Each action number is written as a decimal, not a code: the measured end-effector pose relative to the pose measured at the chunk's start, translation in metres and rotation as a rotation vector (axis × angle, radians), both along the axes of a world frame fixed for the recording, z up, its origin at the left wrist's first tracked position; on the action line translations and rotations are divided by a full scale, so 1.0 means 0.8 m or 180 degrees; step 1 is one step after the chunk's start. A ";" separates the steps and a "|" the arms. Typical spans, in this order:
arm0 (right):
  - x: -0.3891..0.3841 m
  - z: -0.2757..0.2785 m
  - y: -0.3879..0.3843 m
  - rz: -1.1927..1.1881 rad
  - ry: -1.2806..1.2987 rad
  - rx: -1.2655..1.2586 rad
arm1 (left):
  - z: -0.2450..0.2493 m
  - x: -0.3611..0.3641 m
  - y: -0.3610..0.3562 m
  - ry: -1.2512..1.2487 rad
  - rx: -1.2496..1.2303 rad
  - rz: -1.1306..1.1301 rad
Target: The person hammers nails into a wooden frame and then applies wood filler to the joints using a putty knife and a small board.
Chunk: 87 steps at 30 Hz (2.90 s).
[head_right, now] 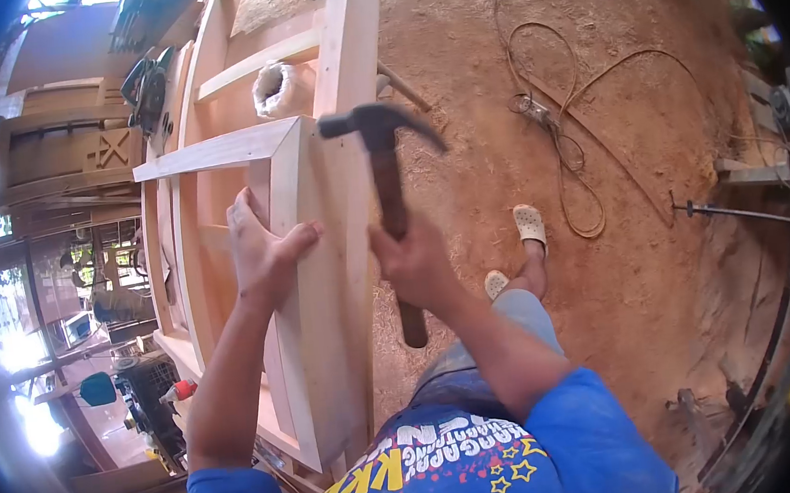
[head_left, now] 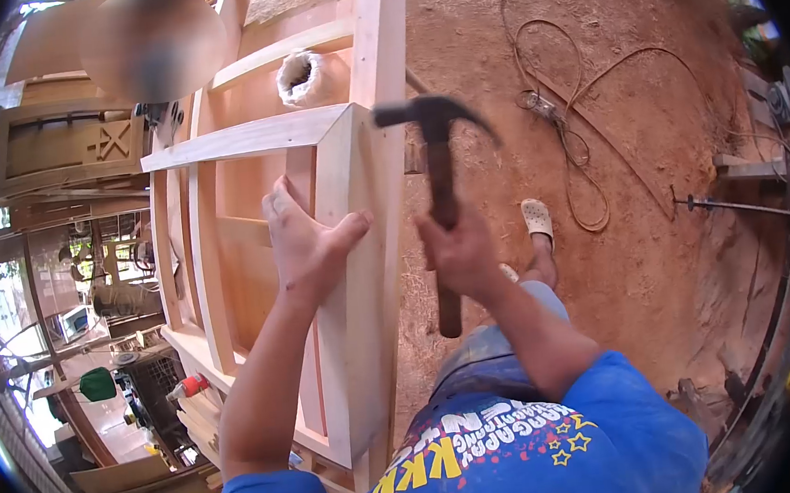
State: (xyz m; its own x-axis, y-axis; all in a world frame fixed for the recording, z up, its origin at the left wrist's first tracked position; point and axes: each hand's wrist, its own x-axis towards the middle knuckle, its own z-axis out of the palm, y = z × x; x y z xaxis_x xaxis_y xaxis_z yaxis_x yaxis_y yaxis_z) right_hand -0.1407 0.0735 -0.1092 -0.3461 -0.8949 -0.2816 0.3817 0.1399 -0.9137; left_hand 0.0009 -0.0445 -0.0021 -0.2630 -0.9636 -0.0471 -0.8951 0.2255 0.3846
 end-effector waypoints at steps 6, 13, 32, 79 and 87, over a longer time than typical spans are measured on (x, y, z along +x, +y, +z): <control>-0.082 0.039 -0.008 -0.2437 -0.1154 -0.1965 | 0.000 -0.002 -0.006 -0.0075 0.0019 -0.0022; 0.024 -0.043 -0.013 0.0214 0.0756 0.0004 | -0.007 0.013 0.002 -0.0241 0.0061 -0.0010; -0.295 -0.054 -0.131 0.1277 0.0805 0.1085 | 0.010 -0.009 -0.020 0.1507 -0.0454 0.1569; -0.331 0.061 -0.328 0.3501 0.0254 0.0141 | 0.053 -0.140 -0.169 -0.0573 0.1557 0.0497; -0.323 0.056 -0.308 0.3758 0.0269 0.0125 | 0.051 -0.137 -0.165 -0.0593 0.1557 0.0505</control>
